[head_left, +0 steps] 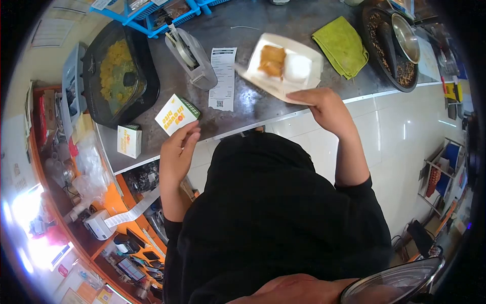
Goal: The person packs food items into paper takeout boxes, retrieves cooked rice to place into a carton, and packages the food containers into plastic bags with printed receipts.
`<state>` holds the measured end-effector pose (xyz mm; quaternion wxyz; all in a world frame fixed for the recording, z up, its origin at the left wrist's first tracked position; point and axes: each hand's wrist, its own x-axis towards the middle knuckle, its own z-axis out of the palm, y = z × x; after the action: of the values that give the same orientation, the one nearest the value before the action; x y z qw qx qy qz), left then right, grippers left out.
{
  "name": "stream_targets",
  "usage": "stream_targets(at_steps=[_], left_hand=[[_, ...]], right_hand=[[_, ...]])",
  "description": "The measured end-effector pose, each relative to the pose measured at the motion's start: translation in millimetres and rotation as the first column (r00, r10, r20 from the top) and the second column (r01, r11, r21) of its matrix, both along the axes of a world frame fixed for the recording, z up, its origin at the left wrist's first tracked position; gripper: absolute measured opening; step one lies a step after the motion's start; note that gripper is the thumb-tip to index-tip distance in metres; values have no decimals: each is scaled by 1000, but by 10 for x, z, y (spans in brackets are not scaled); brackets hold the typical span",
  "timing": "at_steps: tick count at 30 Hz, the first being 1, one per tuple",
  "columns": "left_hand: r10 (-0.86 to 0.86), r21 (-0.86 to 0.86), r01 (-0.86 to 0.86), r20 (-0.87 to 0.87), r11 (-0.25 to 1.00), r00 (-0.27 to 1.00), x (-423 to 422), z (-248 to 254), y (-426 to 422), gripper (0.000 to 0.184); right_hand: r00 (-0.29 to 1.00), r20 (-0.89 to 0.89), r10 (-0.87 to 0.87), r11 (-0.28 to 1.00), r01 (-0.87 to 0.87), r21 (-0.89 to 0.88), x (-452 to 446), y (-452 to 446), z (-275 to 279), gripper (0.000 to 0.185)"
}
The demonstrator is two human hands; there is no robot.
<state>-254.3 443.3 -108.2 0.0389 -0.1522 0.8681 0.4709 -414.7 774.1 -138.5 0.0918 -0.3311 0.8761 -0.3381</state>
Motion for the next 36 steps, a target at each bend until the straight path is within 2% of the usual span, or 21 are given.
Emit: stream_targets(at_steps=[4, 6, 8, 9, 10, 11, 12, 15, 18, 21, 24, 27, 30, 31, 33, 34, 36], left_hand=[[-30, 60, 31, -10, 998, 999, -226, -159, 133, 25], [-52, 106, 51, -1, 993, 999, -308, -315, 149, 25], [-67, 86, 58, 100, 995, 993, -403, -462, 176, 30], [-74, 76, 62, 174, 995, 982, -422, -552, 194, 33], [-81, 66, 67, 245, 996, 966, -439, -663, 211, 35], [-70, 146, 35, 239, 989, 968, -418, -855, 228, 45], [-95, 144, 58, 265, 988, 960, -466, -889, 267, 46], [-163, 120, 131, 314, 984, 935, -568, -1002, 390, 49], [-152, 67, 137, 369, 988, 917, -653, -1030, 441, 45], [-173, 129, 142, 274, 981, 946, -698, -1126, 382, 43], [-256, 83, 242, 261, 967, 931, -759, -1033, 411, 41], [-322, 101, 306, 307, 947, 895, -830, -1071, 410, 43], [-143, -282, 138, 3, 949, 990, -804, -1069, 372, 46], [-110, -316, 113, 26, 942, 994, -811, -1082, 331, 53], [-124, -500, 95, -25, 861, 992, -793, -1228, 319, 55], [-131, -583, 78, -49, 808, 990, -786, -1269, 326, 56], [-136, -650, 114, 16, 752, 991, -778, -1320, 373, 58]], right_hand=[[932, 285, 225, 973, -201, -114, 1, 207, 78, 32], [919, 315, 237, 926, -116, -359, -67, 207, 143, 30], [869, 484, 106, 883, 142, -448, -188, 306, 44, 37], [779, 627, -26, 856, 341, -389, -300, 404, -94, 43], [769, 628, -124, 934, 303, -187, -375, 451, -213, 41], [765, 607, -217, 967, 255, 24, -442, 480, -328, 39], [767, 567, -300, 952, 198, 235, -482, 463, -421, 37], [563, 805, -186, 973, -11, 232, -518, 349, -590, 33], [604, 772, -201, 957, -49, 287, -547, 258, -557, 30], [648, 718, -254, 913, -84, 399, -563, 255, -466, 28], [733, 665, -146, 956, -67, 284, -533, 335, -519, 28], [596, 732, -330, 943, 187, 274, -571, 282, -750, 33], [724, 632, -275, 923, 16, 384, -643, 235, -674, 38], [738, 609, -289, 925, 51, 377, -624, 177, -566, 39], [763, 562, -320, 925, 123, 360, -577, 65, -307, 40], [773, 550, -317, 919, 106, 380, -600, 43, -320, 38], [793, 524, -311, 903, 76, 422, -645, 1, -445, 34]])
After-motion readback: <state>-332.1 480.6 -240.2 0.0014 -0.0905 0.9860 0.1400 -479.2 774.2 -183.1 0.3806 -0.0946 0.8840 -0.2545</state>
